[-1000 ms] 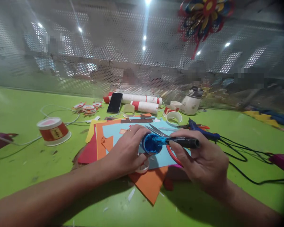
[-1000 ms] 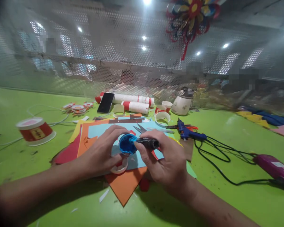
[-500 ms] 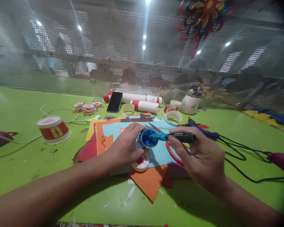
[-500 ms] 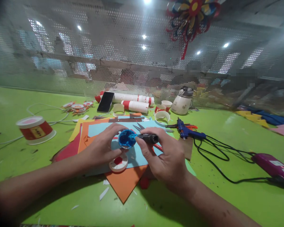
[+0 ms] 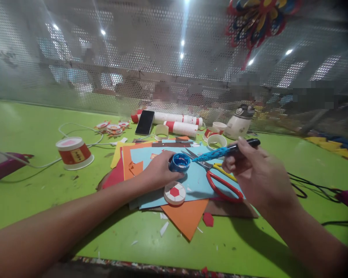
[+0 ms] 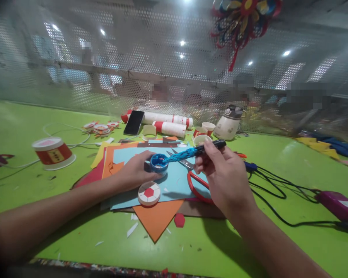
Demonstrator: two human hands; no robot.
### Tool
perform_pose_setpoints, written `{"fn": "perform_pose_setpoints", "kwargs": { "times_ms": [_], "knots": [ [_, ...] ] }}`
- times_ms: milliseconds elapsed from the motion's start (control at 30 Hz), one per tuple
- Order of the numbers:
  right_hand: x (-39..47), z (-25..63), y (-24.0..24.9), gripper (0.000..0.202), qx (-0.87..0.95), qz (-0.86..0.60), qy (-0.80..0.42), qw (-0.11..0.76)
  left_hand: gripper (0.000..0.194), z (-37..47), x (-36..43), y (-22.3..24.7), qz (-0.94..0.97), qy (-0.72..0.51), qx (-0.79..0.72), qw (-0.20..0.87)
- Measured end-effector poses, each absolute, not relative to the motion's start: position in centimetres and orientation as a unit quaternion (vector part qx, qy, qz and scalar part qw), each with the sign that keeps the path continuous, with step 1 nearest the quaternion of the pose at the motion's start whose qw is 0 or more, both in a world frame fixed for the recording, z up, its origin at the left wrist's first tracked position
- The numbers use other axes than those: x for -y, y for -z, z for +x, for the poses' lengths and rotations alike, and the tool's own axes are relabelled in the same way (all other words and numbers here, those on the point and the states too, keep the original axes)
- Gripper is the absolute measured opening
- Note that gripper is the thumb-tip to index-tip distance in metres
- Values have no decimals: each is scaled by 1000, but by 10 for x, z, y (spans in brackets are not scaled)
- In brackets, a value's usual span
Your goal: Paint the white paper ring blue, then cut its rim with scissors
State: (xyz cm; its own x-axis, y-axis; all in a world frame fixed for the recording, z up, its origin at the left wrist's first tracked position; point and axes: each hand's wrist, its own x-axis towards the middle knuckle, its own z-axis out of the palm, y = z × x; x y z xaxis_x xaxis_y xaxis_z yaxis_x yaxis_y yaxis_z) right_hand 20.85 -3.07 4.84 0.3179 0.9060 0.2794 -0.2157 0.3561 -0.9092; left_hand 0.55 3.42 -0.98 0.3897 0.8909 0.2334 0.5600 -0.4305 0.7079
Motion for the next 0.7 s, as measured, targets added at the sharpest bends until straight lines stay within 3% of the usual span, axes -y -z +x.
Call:
{"fn": "perform_pose_setpoints", "kwargs": {
  "times_ms": [233, 400, 433, 600, 700],
  "knots": [
    [28, 208, -46, 38, 419, -411, -442, 678, 41, 5, -38, 11, 790, -278, -461, 292],
    [24, 215, -43, 27, 457, -409, -433, 661, 80, -8, -34, -5, 779, -268, -480, 301],
    [23, 216, -43, 26, 465, -410, -430, 656, 81, -13, -31, -10, 777, -264, -486, 301],
    [25, 214, -44, 23, 465, -417, -424, 656, 49, -43, -8, -27, 784, -228, -508, 274],
    [30, 211, -42, 18, 484, -425, -400, 652, 57, -49, 6, -25, 824, -181, -476, 249]
  ]
}}
